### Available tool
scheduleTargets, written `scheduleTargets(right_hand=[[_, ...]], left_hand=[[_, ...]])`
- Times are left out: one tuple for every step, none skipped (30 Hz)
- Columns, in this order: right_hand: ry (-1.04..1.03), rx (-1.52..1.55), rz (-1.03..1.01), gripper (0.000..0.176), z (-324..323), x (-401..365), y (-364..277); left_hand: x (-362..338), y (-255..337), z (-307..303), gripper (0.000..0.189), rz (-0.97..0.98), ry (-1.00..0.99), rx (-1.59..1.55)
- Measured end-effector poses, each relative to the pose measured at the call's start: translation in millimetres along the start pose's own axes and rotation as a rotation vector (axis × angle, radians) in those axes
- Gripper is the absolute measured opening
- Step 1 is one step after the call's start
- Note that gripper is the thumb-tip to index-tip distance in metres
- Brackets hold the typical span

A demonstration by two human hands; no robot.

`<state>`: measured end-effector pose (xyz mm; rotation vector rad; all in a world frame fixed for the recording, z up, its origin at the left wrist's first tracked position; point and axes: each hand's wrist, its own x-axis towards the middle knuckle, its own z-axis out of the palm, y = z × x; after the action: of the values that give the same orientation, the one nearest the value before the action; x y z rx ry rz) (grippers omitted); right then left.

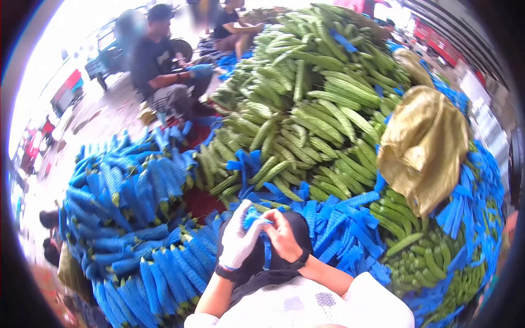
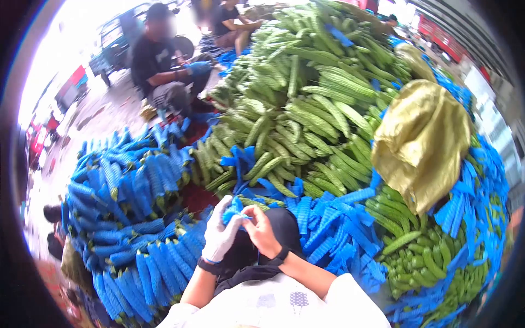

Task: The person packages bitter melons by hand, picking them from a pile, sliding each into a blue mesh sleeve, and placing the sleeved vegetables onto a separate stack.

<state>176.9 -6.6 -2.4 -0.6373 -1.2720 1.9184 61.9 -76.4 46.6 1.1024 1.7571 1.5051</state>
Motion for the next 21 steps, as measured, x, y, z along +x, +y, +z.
scheduleTargets(right_hand=[[0.024, 0.027, -0.016, 0.015, -1.7, 1.3, 4.5], [0.024, -0.021, -0.058, 0.016, -4.3, 3.2, 5.9], [0.042, -0.207, -0.138, 0.017, -4.5, 3.6, 4.4], [0.027, -0.293, -0.145, 0.017, -9.1, 5.3, 2.7], [0.01, -0.378, -0.15, 0.018, -14.3, 8.6, 2.1], [0.027, -0.353, -0.096, 0.017, -25.0, 13.0, 3.3], [0.041, -0.326, -0.041, 0.016, -35.2, 16.8, 2.3], [0.105, -0.028, 0.079, 0.015, -37.5, 19.2, -7.4], [0.151, 0.475, 0.16, 0.015, -41.7, 25.4, -14.6], [0.154, 0.523, 0.177, 0.016, -54.2, 30.6, -13.1], [0.155, 0.572, 0.194, 0.017, -59.6, 34.8, -20.3], [0.175, 0.481, 0.188, 0.012, -58.8, 31.0, -28.1], [0.149, 0.32, 0.165, 0.01, -56.4, 27.2, -31.5], [0.121, 0.157, 0.142, 0.009, -54.4, 25.1, -32.8], [0.092, -0.005, 0.12, 0.009, -51.1, 23.2, -34.4], [0.057, -0.16, 0.023, 0.014, -43.5, 20.6, -36.3], [0.09, -0.374, -0.097, 0.016, -37.7, 17.9, -35.6], [0.112, -0.442, -0.14, 0.019, -33.1, 16.2, -35.5], [0.135, -0.509, -0.185, 0.021, -29.1, 14.8, -35.2], [0.133, -0.514, -0.164, 0.022, -25.2, 13.4, -34.6], [0.104, -0.559, -0.159, 0.021, -23.0, 11.9, -37.3]], left_hand=[[1.4, -15.2, 1.1, 0.047, 0.08, -0.037, -0.065], [1.8, -21.7, 0.4, 0.046, 0.18, -0.062, 0.02], [2.2, -26.1, 1.0, 0.046, 0.281, -0.079, 0.104], [2.4, -29.2, 3.8, 0.047, 0.354, -0.056, 0.161], [0.3, -26.8, 5.0, 0.047, 0.233, -0.102, 0.061], [-3.6, -20.8, 4.6, 0.047, 0.109, -0.146, -0.036], [-7.4, -15.5, 4.1, 0.047, -0.019, -0.186, -0.131], [-8.8, -11.2, 7.5, 0.045, -0.022, -0.161, -0.301], [-11.3, -4.3, 9.4, 0.041, -0.108, -0.117, -0.499], [-8.3, -8.3, 8.3, 0.041, -0.204, -0.102, -0.64], [-4.6, -14.1, 5.4, 0.04, -0.301, -0.083, -0.778], [-3.9, -15.8, 4.1, 0.038, -0.291, -0.085, -0.887], [-3.8, -14.4, 5.1, 0.039, -0.308, -0.063, -0.783], [-2.1, -7.0, 7.2, 0.041, -0.324, -0.04, -0.679], [-2.1, -2.6, 10.4, 0.043, -0.338, -0.017, -0.574], [-5.9, -4.6, 17.8, 0.05, -0.177, 0.009, -0.416], [-7.6, -1.1, 19.1, 0.051, 0.133, 0.077, 0.053], [-7.4, 5.9, 17.3, 0.047, 0.429, 0.134, 0.345], [-6.7, 17.1, 14.9, 0.044, 0.727, 0.188, 0.637], [-6.8, 17.5, 10.4, 0.038, 0.886, 0.034, 0.537], [-6.4, 22.1, 6.5, 0.032, 1.038, -0.125, 0.428]])
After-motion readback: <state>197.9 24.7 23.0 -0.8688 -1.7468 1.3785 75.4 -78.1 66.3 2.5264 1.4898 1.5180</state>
